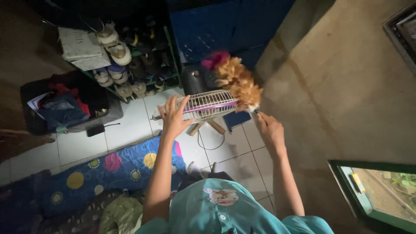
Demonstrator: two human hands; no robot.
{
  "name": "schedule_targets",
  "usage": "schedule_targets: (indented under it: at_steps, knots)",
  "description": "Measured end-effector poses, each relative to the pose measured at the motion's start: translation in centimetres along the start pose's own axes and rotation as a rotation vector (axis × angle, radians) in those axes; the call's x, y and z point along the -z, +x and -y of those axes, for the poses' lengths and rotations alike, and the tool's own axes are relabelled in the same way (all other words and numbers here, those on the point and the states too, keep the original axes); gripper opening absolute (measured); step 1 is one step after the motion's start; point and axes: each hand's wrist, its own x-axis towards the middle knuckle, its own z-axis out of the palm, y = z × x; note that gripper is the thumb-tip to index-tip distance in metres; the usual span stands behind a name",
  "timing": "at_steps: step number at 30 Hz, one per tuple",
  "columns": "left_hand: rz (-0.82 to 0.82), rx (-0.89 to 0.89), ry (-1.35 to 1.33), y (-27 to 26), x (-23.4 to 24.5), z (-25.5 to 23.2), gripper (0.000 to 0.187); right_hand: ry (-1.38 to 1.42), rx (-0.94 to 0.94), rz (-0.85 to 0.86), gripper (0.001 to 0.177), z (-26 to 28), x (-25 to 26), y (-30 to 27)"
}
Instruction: Cleaning the guard and housing of a floor fan using a duster.
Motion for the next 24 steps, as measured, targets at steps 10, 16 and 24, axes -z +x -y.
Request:
schedule_targets:
  at_steps: [10, 16, 24]
  knots:
    - [-0.34, 0.291, -0.354, -5.4, -9.9, 10.1, 0.099, 0.295, 0.175, 0.255, 0.026, 5.1, 0.0, 0.2]
    - [-0.825, 0.686, -0.924, -5.9, -8.0, 8.1, 0.076, 0.161, 0.368, 0.458, 0.028, 5.9, -5.7, -0.1]
    - [-0.872, 0.666, -0.585, -6.0, -11.9, 11.9, 0.075, 0.334, 0.454, 0.327, 0.025, 11.1, -8.8, -4.6]
